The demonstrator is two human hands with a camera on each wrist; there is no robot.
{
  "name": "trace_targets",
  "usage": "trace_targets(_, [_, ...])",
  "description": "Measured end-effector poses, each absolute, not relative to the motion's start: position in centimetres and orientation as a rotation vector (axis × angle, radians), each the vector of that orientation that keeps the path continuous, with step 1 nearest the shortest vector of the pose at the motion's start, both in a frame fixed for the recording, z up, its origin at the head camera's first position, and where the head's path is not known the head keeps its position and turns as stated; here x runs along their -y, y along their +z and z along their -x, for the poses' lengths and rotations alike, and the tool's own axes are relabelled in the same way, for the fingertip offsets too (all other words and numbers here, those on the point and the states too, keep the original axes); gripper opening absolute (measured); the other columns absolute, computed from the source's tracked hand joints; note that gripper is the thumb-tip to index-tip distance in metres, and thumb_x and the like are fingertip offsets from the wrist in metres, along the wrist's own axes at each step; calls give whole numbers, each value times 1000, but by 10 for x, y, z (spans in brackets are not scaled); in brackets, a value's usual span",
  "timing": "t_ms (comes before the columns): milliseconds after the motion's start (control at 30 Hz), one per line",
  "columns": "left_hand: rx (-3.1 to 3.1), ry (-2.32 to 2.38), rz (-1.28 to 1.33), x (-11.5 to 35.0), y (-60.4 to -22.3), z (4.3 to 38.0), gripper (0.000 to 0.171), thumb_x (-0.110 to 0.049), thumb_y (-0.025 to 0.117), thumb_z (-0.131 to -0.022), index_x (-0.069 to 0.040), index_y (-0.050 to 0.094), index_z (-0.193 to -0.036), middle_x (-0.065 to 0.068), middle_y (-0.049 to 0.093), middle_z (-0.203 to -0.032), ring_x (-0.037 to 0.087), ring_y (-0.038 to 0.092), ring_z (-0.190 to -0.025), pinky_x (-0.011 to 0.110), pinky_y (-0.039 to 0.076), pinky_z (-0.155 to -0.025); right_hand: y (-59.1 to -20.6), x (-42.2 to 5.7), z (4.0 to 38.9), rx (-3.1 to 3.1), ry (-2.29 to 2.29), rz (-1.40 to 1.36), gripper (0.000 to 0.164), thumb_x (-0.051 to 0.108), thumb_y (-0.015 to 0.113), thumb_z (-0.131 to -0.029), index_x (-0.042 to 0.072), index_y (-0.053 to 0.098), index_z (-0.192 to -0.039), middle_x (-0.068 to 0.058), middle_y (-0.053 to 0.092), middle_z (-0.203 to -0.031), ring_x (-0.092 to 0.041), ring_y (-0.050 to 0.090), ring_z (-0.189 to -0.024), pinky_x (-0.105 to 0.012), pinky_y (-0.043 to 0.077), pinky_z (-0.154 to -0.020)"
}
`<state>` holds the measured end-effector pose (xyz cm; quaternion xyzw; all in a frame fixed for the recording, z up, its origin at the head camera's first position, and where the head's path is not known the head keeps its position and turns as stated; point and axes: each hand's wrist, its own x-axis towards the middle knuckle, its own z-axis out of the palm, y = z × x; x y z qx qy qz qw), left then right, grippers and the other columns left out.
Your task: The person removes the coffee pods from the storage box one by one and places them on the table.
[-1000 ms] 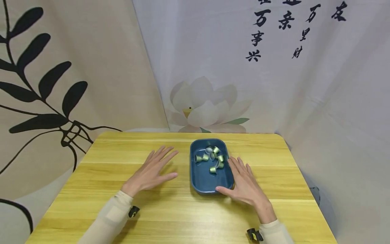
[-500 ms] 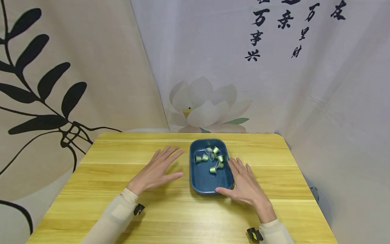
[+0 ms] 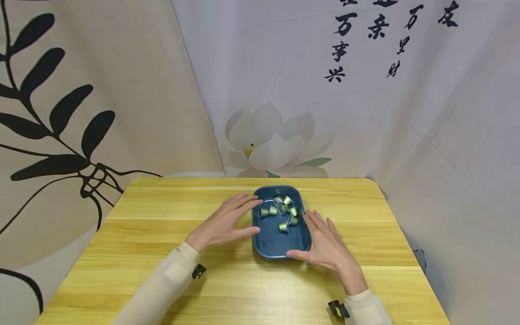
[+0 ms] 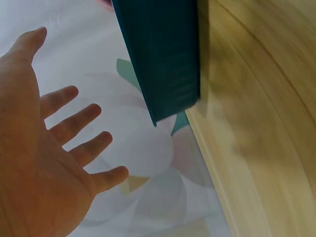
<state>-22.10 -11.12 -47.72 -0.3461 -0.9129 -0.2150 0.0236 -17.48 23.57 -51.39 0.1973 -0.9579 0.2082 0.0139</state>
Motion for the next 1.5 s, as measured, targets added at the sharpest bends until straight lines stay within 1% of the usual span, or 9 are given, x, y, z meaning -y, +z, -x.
trace_targets(167, [2781, -657, 1145, 96, -479, 229, 77, -58, 73, -107, -20, 52, -170, 13, 52, -176, 40, 42, -169, 66, 33, -140, -512, -235, 176, 2975, 645, -622, 123, 77, 87, -84, -8, 48, -165, -26, 44, -178, -52, 38, -167, -81, 30, -133])
trace_targets(267, [2763, -650, 1191, 87, -481, 233, 73, -54, 74, -108, -16, 56, -167, 15, 56, -172, 38, 47, -166, 64, 34, -140, -511, -235, 176, 2969, 655, -628, 123, 77, 87, -84, -8, 49, -165, -27, 45, -177, -53, 40, -166, -81, 32, -131])
trace_targets(367, [2765, -616, 1227, 78, -483, 236, 71, -54, 74, -108, -15, 58, -165, 14, 58, -170, 36, 50, -163, 64, 36, -139, -510, -236, 176, 2975, 661, -626, 123, 77, 87, -85, -8, 48, -165, -26, 45, -177, -52, 40, -166, -81, 32, -131])
trace_targets(533, [2775, -538, 1265, 65, -485, 239, 70, -57, 74, -108, -18, 59, -165, 7, 61, -168, 29, 55, -160, 59, 41, -137, -509, -236, 176, 2973, 651, -625, 123, 77, 86, -85, -7, 49, -165, -26, 45, -177, -52, 42, -164, -81, 34, -130])
trace_targets(700, [2780, -500, 1310, 56, -485, 242, 73, -58, 73, -108, -17, 57, -166, 9, 60, -169, 29, 56, -160, 57, 42, -137, -509, -235, 176, 2966, 657, -626, 121, 75, 88, -85, -8, 50, -164, -27, 46, -176, -52, 46, -162, -81, 36, -129])
trace_targets(867, [2839, -497, 1327, 48, -486, 245, 72, -58, 72, -109, -18, 56, -167, 11, 58, -171, 29, 56, -160, 50, 46, -136, -510, -235, 176, 2961, 657, -629, 119, 70, 90, -85, -8, 50, -164, -27, 47, -175, -52, 50, -159, -82, 38, -128])
trace_targets(1033, [2912, -517, 1356, 41, -486, 252, 72, -57, 72, -109, -17, 56, -167, 12, 57, -172, 31, 56, -160, 52, 46, -135, -513, -234, 177, 2958, 675, -628, 117, 67, 91, -85, -9, 49, -164, -27, 46, -175, -51, 51, -158, -82, 37, -128])
trace_targets(1200, [2973, -510, 1382, 35, -487, 259, 69, -53, 74, -109, -17, 58, -166, 9, 58, -172, 30, 56, -161, 51, 47, -135, -515, -236, 178, 2958, 672, -631, 120, 72, 90, -85, -9, 49, -164, -27, 46, -175, -51, 52, -158, -82, 38, -128])
trace_targets(1500, [3035, -442, 1441, 25, -487, 268, 62, -49, 76, -109, -17, 63, -161, 3, 65, -166, 22, 61, -155, 41, 52, -130, -515, -238, 178, 2956, 681, -636, 123, 76, 88, -84, -9, 49, -164, -27, 46, -176, -51, 53, -157, -82, 39, -127])
